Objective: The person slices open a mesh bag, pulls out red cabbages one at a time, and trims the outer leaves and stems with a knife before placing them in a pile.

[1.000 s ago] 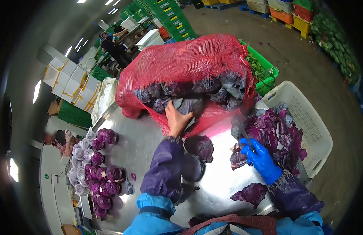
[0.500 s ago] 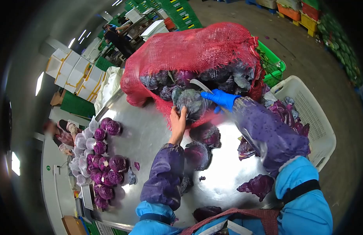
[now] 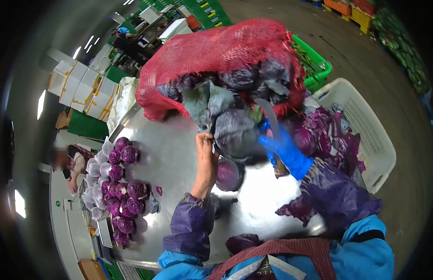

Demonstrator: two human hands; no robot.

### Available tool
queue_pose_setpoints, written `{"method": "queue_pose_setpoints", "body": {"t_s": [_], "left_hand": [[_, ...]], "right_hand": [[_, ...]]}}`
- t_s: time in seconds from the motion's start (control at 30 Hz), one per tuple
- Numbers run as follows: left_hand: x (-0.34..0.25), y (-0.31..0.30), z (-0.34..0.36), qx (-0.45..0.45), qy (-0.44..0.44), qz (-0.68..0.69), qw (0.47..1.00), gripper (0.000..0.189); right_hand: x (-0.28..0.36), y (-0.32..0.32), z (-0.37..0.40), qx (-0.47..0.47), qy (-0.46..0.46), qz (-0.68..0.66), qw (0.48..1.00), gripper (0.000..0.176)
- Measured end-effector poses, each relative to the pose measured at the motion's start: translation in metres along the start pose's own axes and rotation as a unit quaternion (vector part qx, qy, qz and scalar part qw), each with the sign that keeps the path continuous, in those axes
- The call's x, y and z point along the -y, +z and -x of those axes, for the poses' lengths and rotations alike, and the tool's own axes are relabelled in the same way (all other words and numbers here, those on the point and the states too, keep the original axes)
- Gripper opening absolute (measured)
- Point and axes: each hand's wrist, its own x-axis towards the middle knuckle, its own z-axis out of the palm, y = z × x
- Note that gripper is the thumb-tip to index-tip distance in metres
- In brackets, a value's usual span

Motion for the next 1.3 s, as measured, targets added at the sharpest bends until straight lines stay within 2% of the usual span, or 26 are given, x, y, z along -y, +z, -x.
{"method": "queue_pose_setpoints", "body": {"t_s": [0.07, 0.1, 0.13, 0.17, 0.2, 0.23, 0.3, 0.37, 0.43, 0.5, 0.53, 0.6, 0.7, 0.77, 0.8, 0.83, 0.9, 0.97, 1.03, 1.1, 1.13, 1.17, 1.2, 1.23, 1.27, 1.3], "left_hand": [[0.022, 0.006, 0.027, -0.007, -0.029, -0.024, 0.999, 0.043], [0.039, 0.009, 0.038, -0.022, -0.050, -0.040, 0.998, 0.051], [0.042, 0.009, 0.045, 0.040, -0.115, -0.173, 0.977, 0.051], [0.039, 0.018, 0.057, 0.070, -0.114, -0.212, 0.968, 0.046], [0.050, 0.020, 0.067, 0.089, -0.078, -0.193, 0.974, 0.041], [0.060, 0.020, 0.075, 0.109, -0.039, -0.173, 0.978, 0.035], [0.055, 0.024, 0.083, 0.091, -0.050, -0.111, 0.988, 0.029], [0.059, 0.015, 0.084, 0.053, -0.131, -0.114, 0.983, 0.033], [0.058, 0.003, 0.087, 0.063, -0.135, -0.186, 0.971, 0.043], [0.053, -0.007, 0.086, 0.062, -0.223, -0.233, 0.945, 0.045], [0.051, -0.010, 0.086, 0.061, -0.221, -0.235, 0.945, 0.045], [0.048, -0.015, 0.084, 0.075, -0.280, -0.299, 0.909, 0.043], [0.044, -0.016, 0.081, 0.099, -0.249, -0.347, 0.899, 0.050], [0.052, -0.022, 0.074, 0.114, -0.239, -0.380, 0.887, 0.052], [0.057, -0.025, 0.069, 0.129, -0.218, -0.385, 0.887, 0.055], [0.056, -0.025, 0.064, 0.143, -0.198, -0.390, 0.888, 0.058], [0.056, -0.021, 0.054, 0.139, -0.248, -0.372, 0.884, 0.049], [0.053, -0.010, 0.047, 0.136, -0.190, -0.182, 0.955, 0.044], [0.054, -0.009, 0.039, 0.156, -0.232, -0.161, 0.946, 0.052], [0.064, -0.007, 0.037, 0.148, -0.189, -0.150, 0.959, 0.060], [0.043, 0.001, 0.035, 0.164, -0.254, -0.093, 0.949, 0.066], [0.045, 0.005, 0.032, 0.168, -0.253, -0.092, 0.948, 0.066], [0.049, 0.009, 0.032, 0.193, -0.071, -0.195, 0.959, 0.070], [0.052, 0.015, 0.033, 0.211, 0.116, -0.288, 0.927, 0.074], [0.054, 0.020, 0.041, 0.193, 0.142, -0.314, 0.919, 0.078], [0.055, 0.020, 0.045, 0.195, 0.098, -0.296, 0.930, 0.082]], "right_hand": [[-0.007, -0.010, 0.041, 0.034, 0.007, 0.008, 0.999, 0.048], [-0.024, -0.024, 0.055, 0.079, 0.043, 0.046, 0.995, 0.031], [-0.021, -0.023, 0.072, 0.124, 0.088, 0.065, 0.986, 0.024], [-0.017, -0.022, 0.087, 0.170, 0.132, 0.083, 0.973, 0.018], [-0.021, -0.025, 0.095, 0.121, 0.129, 0.143, 0.974, 0.017], [-0.022, -0.029, 0.098, 0.061, 0.103, 0.134, 0.984, 0.021], [-0.041, -0.045, 0.102, 0.013, -0.015, 0.144, 0.989, 0.028], [-0.014, -0.048, 0.098, -0.061, -0.125, 0.390, 0.910, 0.035], [-0.018, -0.056, 0.093, -0.016, -0.174, 0.419, 0.891, 0.038], [-0.037, -0.067, 0.076, 0.042, -0.290, 0.495, 0.818, 0.032], [-0.035, -0.065, 0.071, 0.064, -0.255, 0.482, 0.836, 0.028], [-0.032, -0.055, 0.060, 0.095, -0.270, 0.490, 0.823, 0.026], [-0.044, -0.054, 0.041, 0.129, -0.238, 0.542, 0.795, 0.025], [-0.044, -0.052, 0.026, 0.172, -0.111, 0.503, 0.840, 0.024], [-0.043, -0.053, 0.016, 0.151, -0.191, 0.624, 0.743, 0.025], [-0.041, -0.053, 0.010, 0.152, -0.189, 0.623, 0.744, 0.025], [-0.037, -0.055, 0.005, 0.170, -0.169, 0.649, 0.722, 0.026], [-0.038, -0.060, -0.002, 0.178, -0.136, 0.661, 0.716, 0.028], [-0.044, -0.061, -0.006, 0.161, -0.148, 0.638, 0.738, 0.027], [-0.040, -0.059, -0.009, 0.180, -0.111, 0.644, 0.735, 0.027], [-0.041, -0.058, -0.009, 0.180, -0.087, 0.636, 0.746, 0.028], [-0.044, -0.061, -0.009, 0.178, -0.064, 0.628, 0.755, 0.028], [-0.055, -0.064, -0.015, 0.185, -0.062, 0.701, 0.686, 0.032], [-0.062, -0.065, -0.014, 0.181, -0.061, 0.701, 0.687, 0.032], [-0.070, -0.065, -0.012, 0.171, -0.053, 0.696, 0.696, 0.032], [-0.075, -0.069, -0.010, 0.166, -0.046, 0.693, 0.700, 0.032]]}}
